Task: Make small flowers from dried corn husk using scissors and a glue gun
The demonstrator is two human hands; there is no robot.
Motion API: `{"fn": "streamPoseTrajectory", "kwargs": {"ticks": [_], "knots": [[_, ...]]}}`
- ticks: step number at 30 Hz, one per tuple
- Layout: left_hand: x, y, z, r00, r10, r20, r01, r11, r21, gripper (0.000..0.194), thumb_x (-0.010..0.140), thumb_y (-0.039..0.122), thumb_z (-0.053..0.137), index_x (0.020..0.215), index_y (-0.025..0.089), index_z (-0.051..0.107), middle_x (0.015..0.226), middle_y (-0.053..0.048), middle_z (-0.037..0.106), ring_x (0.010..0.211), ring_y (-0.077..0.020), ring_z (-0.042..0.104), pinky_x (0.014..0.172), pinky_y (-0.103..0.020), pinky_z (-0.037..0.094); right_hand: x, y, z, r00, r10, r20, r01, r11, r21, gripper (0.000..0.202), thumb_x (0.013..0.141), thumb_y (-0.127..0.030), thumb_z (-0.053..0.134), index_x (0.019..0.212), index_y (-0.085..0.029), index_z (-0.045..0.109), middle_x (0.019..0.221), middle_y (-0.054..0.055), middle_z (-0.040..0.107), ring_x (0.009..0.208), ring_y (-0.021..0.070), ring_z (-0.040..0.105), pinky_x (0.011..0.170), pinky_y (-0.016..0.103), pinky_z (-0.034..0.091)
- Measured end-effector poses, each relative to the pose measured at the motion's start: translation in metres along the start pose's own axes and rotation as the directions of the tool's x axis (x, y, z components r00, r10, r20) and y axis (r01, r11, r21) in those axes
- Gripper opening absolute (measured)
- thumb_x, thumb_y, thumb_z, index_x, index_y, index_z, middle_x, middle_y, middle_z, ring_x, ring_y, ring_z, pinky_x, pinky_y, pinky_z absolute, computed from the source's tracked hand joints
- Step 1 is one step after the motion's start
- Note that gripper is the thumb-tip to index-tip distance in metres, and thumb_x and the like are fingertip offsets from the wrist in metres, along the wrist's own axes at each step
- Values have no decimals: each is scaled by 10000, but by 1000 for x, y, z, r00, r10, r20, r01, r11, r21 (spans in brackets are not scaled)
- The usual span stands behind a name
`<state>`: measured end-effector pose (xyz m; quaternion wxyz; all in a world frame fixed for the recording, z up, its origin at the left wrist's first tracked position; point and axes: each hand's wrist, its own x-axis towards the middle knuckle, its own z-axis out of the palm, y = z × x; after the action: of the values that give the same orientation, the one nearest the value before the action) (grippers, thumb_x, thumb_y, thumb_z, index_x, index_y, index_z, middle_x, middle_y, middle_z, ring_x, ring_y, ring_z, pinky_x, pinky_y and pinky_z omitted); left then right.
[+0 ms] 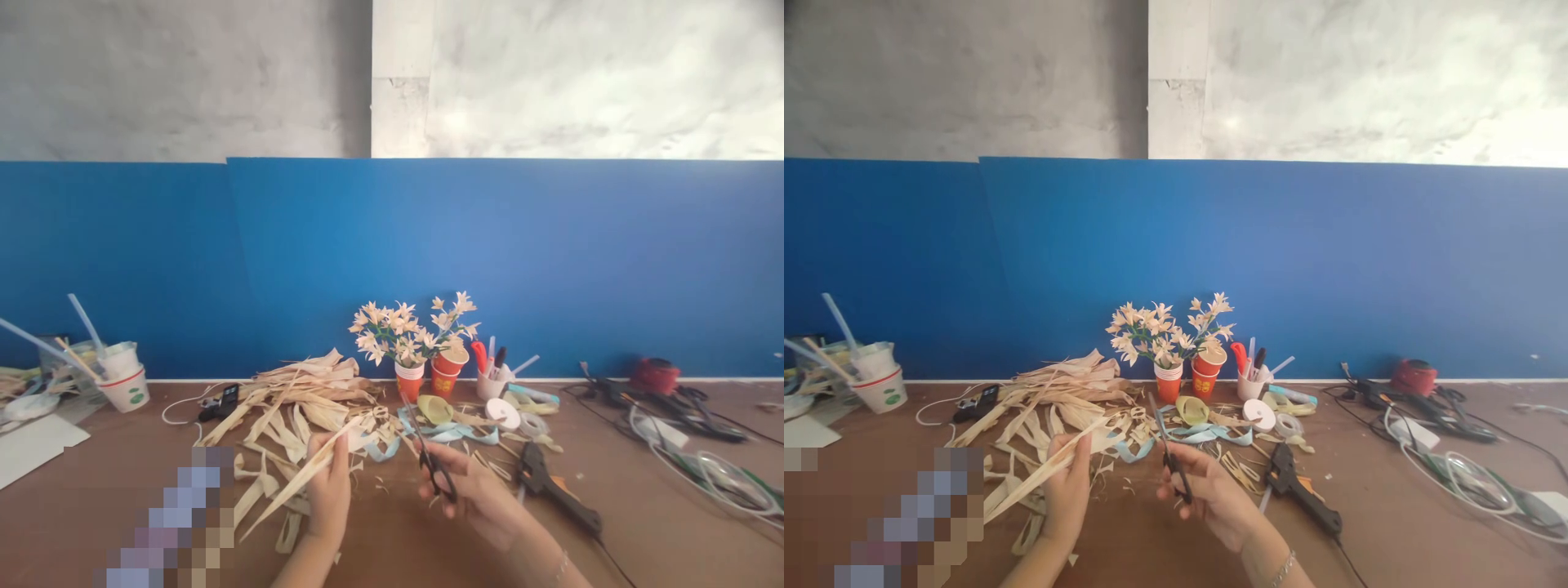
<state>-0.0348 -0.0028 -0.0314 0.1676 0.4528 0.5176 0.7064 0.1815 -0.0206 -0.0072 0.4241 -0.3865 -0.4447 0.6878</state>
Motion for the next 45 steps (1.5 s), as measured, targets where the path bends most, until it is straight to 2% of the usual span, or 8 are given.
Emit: {"fn": "streamPoseTrajectory", "kwargs": {"ticks": [4,6,10,14,22,29,36,45], "knots": [[-2,4,2,998,-64,-19,63,997,-47,359,739,542,599,630,216,496,536,40,480,533,-142,464,557,-243,393,7,3,3,972,-77,-220,12,959,-283,484,629,-457,722,983,-170,557,599,-40,537,431,139,594,264,148,231],[-4,5,3,990,-140,-27,138,987,-78,367,724,552,608,624,214,508,529,34,502,535,-151,484,562,-252,399,8,6,6,980,-84,-180,22,947,-321,489,628,-477,709,967,-193,500,629,-31,567,478,160,618,279,149,281],[-9,2,8,951,-310,-22,303,940,-158,369,712,550,617,697,184,582,563,12,574,544,-166,528,546,-265,407,5,19,16,998,-12,64,31,954,-299,501,595,-471,739,888,-215,424,697,-39,551,588,130,593,384,159,392],[-18,3,13,917,-400,-3,394,904,-166,376,715,538,617,651,169,588,503,28,529,474,-142,476,486,-259,378,3,33,34,982,12,189,49,948,-315,528,555,-472,779,822,-189,422,640,-74,453,531,50,411,416,138,317],[-34,7,18,868,-493,63,494,845,-205,384,644,541,672,701,162,659,586,-19,625,630,-221,590,595,-305,440,8,46,51,989,-89,118,119,951,-284,543,643,-611,669,875,-189,419,660,-50,498,488,69,480,349,141,270],[-35,16,21,839,-533,109,542,800,-259,416,625,565,682,639,156,607,545,11,569,508,-143,491,501,-258,392,10,47,57,985,-166,51,173,954,-243,464,636,-531,725,791,-198,441,502,-108,411,383,36,339,341,143,325],[-31,14,21,803,-574,161,593,739,-320,441,599,556,714,523,155,548,460,34,507,449,-107,439,450,-228,347,10,51,58,986,-160,-38,136,925,-355,401,677,-499,699,739,-203,435,450,-110,401,331,39,322,286,145,282],[-35,18,21,723,-642,257,690,651,-317,379,546,453,773,635,100,666,583,-41,638,540,-161,559,516,-262,416,14,49,54,988,-138,-65,110,940,-323,418,667,-517,682,765,-199,430,442,-113,439,302,43,377,263,129,280]]}}
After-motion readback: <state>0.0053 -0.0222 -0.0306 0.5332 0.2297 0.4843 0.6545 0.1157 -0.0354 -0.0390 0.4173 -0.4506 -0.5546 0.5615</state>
